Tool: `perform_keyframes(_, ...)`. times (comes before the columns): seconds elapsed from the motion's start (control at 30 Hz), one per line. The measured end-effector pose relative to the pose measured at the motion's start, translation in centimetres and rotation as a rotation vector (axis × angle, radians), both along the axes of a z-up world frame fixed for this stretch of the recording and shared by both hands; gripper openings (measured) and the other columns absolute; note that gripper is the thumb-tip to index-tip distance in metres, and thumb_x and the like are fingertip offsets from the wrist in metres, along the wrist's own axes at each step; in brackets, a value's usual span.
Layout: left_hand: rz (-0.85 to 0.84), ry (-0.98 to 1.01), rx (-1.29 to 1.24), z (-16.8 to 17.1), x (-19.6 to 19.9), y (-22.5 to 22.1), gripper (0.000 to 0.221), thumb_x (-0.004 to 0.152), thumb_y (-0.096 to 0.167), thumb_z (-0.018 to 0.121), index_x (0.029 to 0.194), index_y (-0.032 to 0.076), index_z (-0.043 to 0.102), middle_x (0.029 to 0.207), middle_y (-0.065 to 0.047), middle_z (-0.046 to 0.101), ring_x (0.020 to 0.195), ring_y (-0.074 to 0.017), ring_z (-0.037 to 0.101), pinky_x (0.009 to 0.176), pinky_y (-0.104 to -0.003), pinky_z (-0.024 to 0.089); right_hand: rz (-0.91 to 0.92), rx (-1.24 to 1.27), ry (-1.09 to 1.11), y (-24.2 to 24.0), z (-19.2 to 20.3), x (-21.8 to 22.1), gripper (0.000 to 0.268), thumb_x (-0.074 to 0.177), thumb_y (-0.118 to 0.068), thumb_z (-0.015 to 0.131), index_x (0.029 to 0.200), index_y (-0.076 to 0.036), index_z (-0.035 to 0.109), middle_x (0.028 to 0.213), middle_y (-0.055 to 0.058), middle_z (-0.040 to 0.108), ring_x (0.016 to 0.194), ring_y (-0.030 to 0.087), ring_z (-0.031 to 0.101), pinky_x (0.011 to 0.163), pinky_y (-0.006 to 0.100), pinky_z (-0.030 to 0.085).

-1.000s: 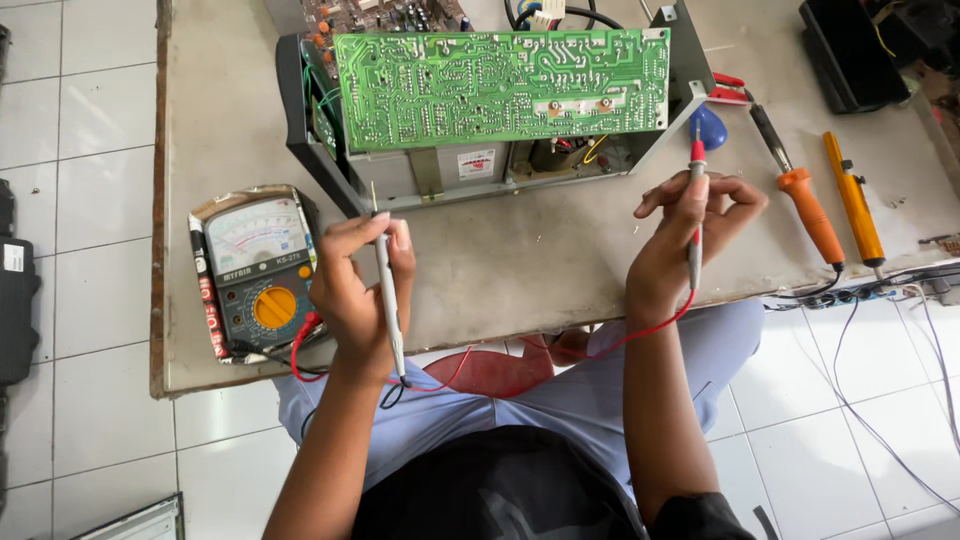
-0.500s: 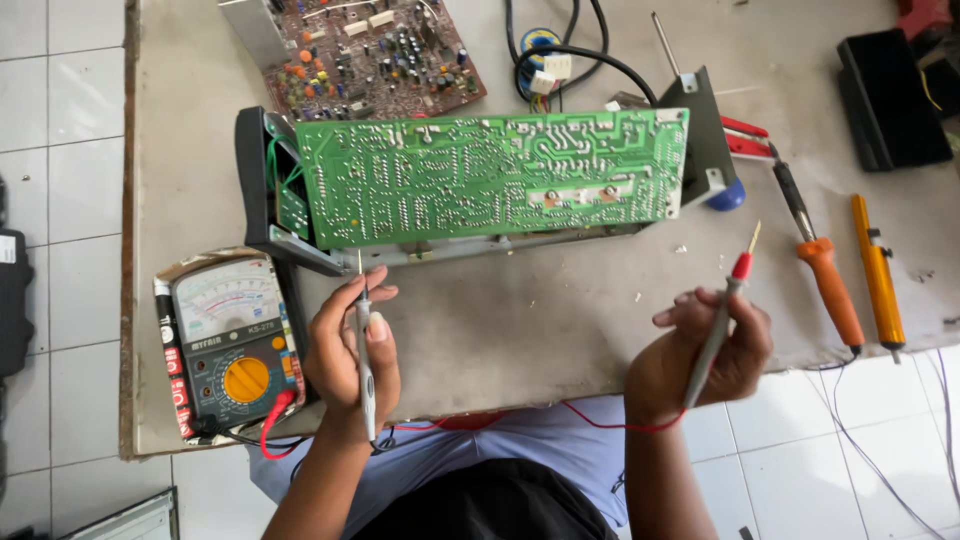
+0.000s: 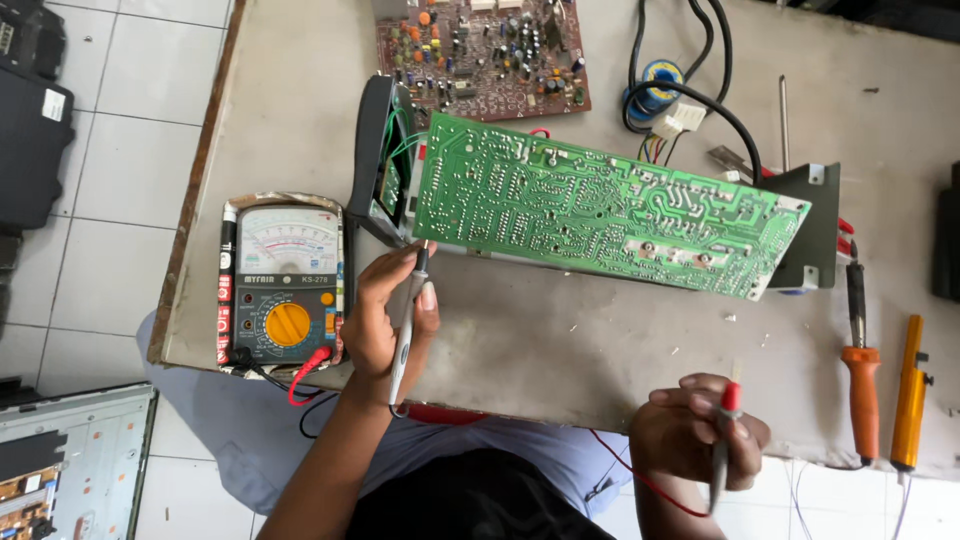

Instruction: The person uses two multimeter probes to test components on a circuit board and a power supply unit, holding the probes against various points and turning the circuit board over.

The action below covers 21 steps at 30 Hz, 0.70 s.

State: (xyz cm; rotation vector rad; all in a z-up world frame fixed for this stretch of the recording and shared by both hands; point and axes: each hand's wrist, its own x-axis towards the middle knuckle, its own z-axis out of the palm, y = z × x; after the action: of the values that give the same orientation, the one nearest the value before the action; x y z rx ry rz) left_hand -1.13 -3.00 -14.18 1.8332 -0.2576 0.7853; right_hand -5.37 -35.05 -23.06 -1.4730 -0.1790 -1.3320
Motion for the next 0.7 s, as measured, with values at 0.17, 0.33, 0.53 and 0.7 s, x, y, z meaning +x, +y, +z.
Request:
perform_keyframes(0.17,0.029,0.018,0.110,0.4,-0.1,0.3,0.029,0.111,0.019,0.056,0.131,-0.002,0.059,0.140,-0.027,0.066,0.132,-0.0410,0.069,0.117,-0.048,0.056,0.029,-0.111,-0.195,3.2,4.8,3.0,0.042,0.118,-0.049,0.039,0.119,-0.009,0.054,0.098,0.009,0.053,0.040,0.021,0.046,0.049,0.034,0.046)
perform_keyframes(0.33,-0.038,0.022,0.085,1.0,-0.7,0.8,0.024,0.112,0.017,0.058,0.131,0.001,0.056,0.152,-0.029,0.058,0.143,-0.0415,0.060,0.124,-0.048,0.049,-0.089,-0.118,-0.034,5.6,6.9,3.2,0.047,0.117,-0.053,0.042,0.114,-0.008,0.053,0.088,0.022,0.050,0.041,0.027,0.051,0.037,0.032,0.036)
perform_keyframes(0.53,-0.093,0.068,0.020,0.6,-1.8,1.5,0.021,0.114,0.017,0.055,0.131,0.003,0.055,0.161,-0.024,0.051,0.149,-0.0419,0.057,0.131,-0.055,0.040,-0.059,-0.171,0.048,6.0,7.8,3.1,0.042,0.120,-0.043,0.036,0.114,-0.004,0.051,0.094,0.019,0.051,0.050,0.029,0.061,0.059,0.037,0.052)
perform_keyframes(0.7,-0.112,0.060,-0.035,0.4,-2.3,1.5,0.025,0.115,0.020,0.054,0.132,0.002,0.056,0.160,-0.021,0.052,0.151,-0.0378,0.056,0.130,-0.048,0.044,-0.029,-0.198,0.124,5.9,7.6,2.5,0.028,0.120,-0.029,0.041,0.117,-0.003,0.053,0.070,0.021,0.061,0.074,0.035,0.070,0.085,0.044,0.057)
